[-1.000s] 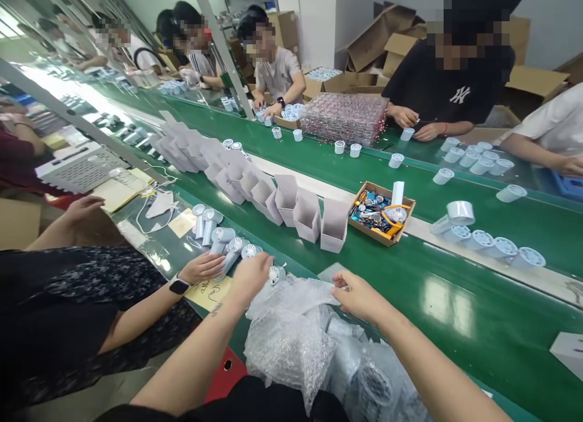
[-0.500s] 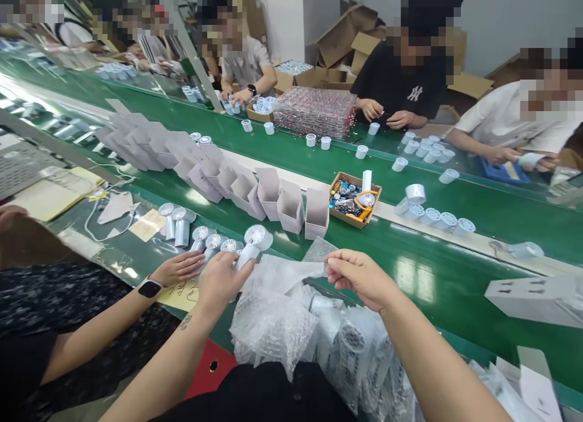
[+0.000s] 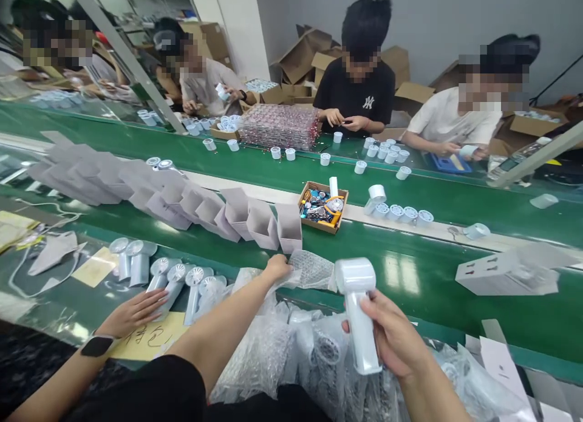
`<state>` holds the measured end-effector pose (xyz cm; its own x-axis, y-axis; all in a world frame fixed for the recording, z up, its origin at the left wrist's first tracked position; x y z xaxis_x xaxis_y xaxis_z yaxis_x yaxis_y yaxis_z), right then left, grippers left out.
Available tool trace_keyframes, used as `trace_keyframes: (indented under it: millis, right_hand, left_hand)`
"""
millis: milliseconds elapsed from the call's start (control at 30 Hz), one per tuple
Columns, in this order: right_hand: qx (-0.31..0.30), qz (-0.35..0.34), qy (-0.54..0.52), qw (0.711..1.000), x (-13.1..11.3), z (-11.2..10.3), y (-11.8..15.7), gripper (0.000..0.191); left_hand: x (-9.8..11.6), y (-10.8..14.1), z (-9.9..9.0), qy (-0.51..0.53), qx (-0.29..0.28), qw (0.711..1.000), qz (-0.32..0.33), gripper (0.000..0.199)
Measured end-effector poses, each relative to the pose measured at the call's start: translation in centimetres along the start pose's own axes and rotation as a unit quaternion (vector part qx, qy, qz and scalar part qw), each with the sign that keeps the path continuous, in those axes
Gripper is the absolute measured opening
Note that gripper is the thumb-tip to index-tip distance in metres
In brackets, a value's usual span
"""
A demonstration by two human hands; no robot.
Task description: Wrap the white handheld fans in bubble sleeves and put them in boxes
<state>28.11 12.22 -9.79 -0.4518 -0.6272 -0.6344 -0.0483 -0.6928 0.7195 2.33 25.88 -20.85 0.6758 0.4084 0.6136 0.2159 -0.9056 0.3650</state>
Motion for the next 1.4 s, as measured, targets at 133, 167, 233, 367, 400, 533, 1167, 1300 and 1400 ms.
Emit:
trace_keyframes:
  millis: [133, 167, 233, 367, 400, 533, 1167, 1300, 1400]
  right_hand:
    - [-0.073, 0.025, -0.014, 0.997, 1.3, 0.0, 1.5, 0.049]
    - [-0.091, 0.025, -0.018, 0.995, 1.5, 0.4, 1.8, 0.049]
    - [-0.121, 0.023, -0.026, 0.992, 1.8, 1.6, 2.1, 0.055]
    - [-0.175, 0.036, -0.041, 0.983, 2.1, 4.5, 2.0, 0.067]
    - [-0.187, 0.038, -0.041, 0.981, 2.1, 4.9, 1.9, 0.063]
    - [-0.202, 0.030, -0.004, 0.979, 2.0, 4.9, 2.3, 0.052]
    - [0.010, -0.057, -0.076, 0.995, 4.8, 3.2, 4.8, 0.060]
    - [-0.001, -0.080, 0.041, 0.996, 5.4, 3.5, 4.9, 0.041]
    - [-0.037, -0.151, 0.289, 0.945, 3.0, 3.1, 7.1, 0.039]
  left_hand:
    - [2.3, 0.9, 1.5, 0.013, -0.020, 0.998, 0.050, 0.016]
    - [3.3, 1.9, 1.4, 0.024, -0.023, 0.997, 0.070, 0.014]
    - [5.4, 4.5, 0.7, 0.074, -0.041, 0.990, 0.113, 0.010]
    - [9.1, 10.3, -1.3, 0.267, -0.142, 0.938, 0.169, 0.021]
    - [9.5, 11.3, -1.8, 0.289, -0.164, 0.926, 0.177, 0.018]
    - [8.9, 12.9, -3.2, 0.281, -0.204, 0.925, 0.152, 0.004]
    - [10.1, 25.7, -5.7, 0.054, 0.117, 0.752, 0.647, 0.018]
    - [11.5, 24.6, -6.2, 0.158, 0.056, 0.833, 0.527, 0.016]
    - [10.4, 21.3, -7.4, 0.314, -0.039, 0.916, 0.248, 0.017]
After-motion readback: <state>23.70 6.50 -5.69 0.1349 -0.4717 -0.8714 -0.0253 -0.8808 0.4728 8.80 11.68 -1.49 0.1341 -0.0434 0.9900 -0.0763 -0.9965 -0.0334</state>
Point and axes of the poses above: each hand's wrist, its own y-axis away from the middle knuckle, its own z-axis out of the palm, x = y × z, the point moved 6 cm from there along -y, towards the middle knuckle, and after that the axes turned 11 degrees about x, right-handed, at the moved point
